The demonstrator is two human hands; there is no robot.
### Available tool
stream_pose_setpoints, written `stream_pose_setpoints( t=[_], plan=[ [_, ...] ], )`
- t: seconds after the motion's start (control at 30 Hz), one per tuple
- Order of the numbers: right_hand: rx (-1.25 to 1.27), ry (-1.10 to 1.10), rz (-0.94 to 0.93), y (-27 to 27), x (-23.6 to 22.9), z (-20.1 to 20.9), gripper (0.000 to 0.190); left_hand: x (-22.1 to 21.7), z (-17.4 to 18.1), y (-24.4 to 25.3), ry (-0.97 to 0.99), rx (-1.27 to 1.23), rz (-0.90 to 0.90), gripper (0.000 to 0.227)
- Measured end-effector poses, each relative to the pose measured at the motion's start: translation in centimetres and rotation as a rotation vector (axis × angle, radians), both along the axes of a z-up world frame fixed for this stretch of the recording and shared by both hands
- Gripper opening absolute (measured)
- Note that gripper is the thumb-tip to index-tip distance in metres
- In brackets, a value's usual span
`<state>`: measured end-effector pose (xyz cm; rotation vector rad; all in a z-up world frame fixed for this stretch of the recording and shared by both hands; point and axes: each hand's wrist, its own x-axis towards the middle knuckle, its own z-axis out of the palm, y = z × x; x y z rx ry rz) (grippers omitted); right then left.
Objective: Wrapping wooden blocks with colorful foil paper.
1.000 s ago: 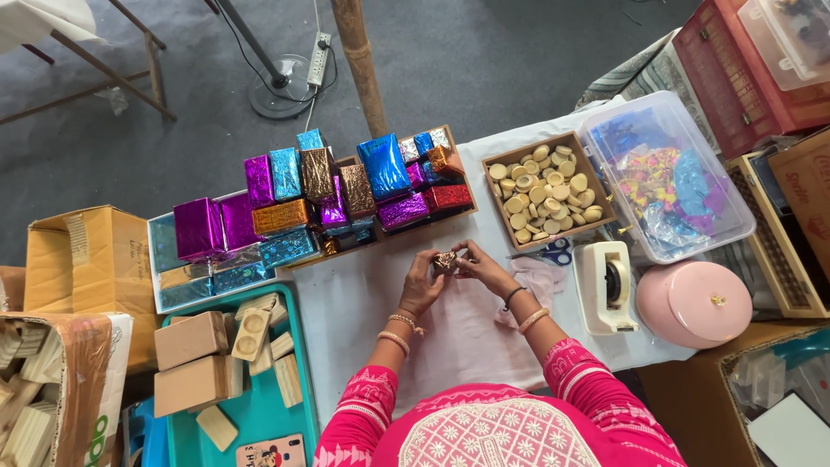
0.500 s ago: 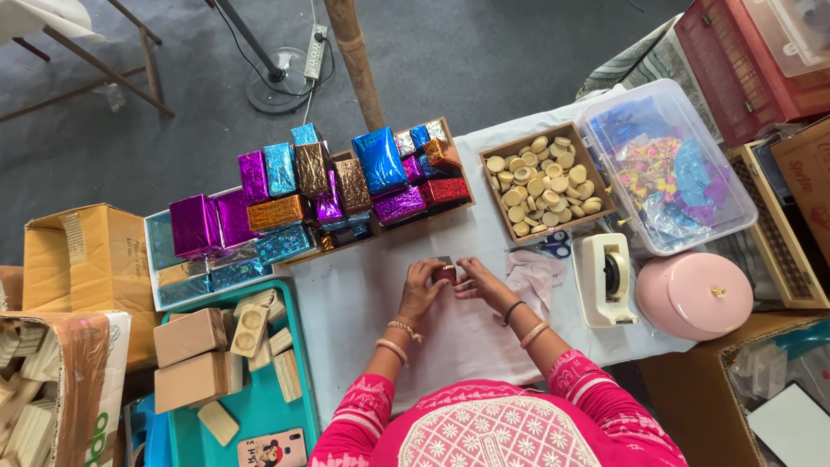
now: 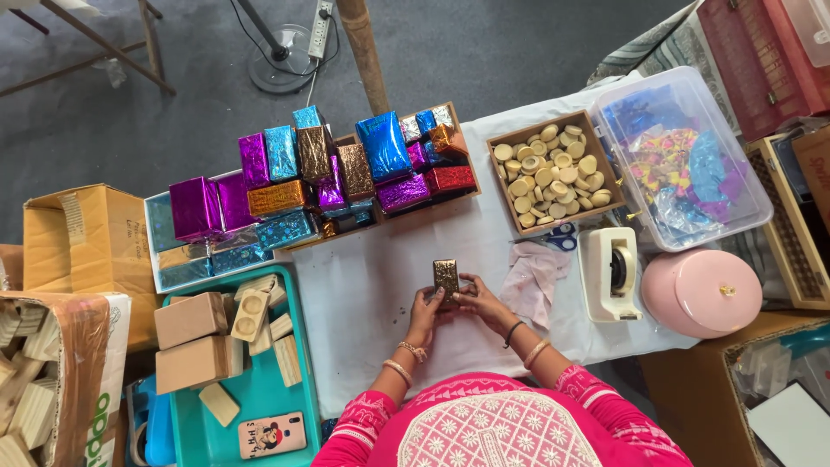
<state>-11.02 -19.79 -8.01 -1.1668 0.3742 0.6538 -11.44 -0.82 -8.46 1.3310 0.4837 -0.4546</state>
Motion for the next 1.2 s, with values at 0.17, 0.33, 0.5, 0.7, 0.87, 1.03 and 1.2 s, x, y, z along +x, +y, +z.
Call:
stream_pose_setpoints(
  t=[0.17,0.33,0.5,0.7,0.87,1.03,1.2],
  plan=[
    [0.002,-0.075,0.060,-0.5,-0.1,1.7,0.065,-0.3,-1.0,0.1,0.019,-0.320,0.042,0.047],
    [-0.508,-0.419,0.054,-2.2,0.9,0.9,0.038,0.1,0.4,0.5,-0.072,-0.278,-0.024,0.043],
    [-1.150,-0.950,0.002,-6.6,1.8,5.5,0.024,1.5,2.7,1.6,-0.076,-0.285,-0.008,0.040],
    [-1.388,-1.135,0.221,-10.9,0.5,5.7,0.026,3.4,4.4,1.5,-0.138,-0.254,0.057,0.041],
    [-1.474,-1.311,0.327,-11.8,0.3,4.8,0.030,5.6,6.0,0.3,-0.210,-0.240,0.104,0.040],
    [-1.441,-1.169,0.339,-11.9,0.3,4.1,0.033,8.7,8.4,-1.0,-0.317,-0.140,0.118,0.038],
    [-1.489,-1.233,0.388,-12.1,0.3,3.8,0.031,12.7,8.4,-0.7,-0.419,0.048,0.069,0.037]
  ],
)
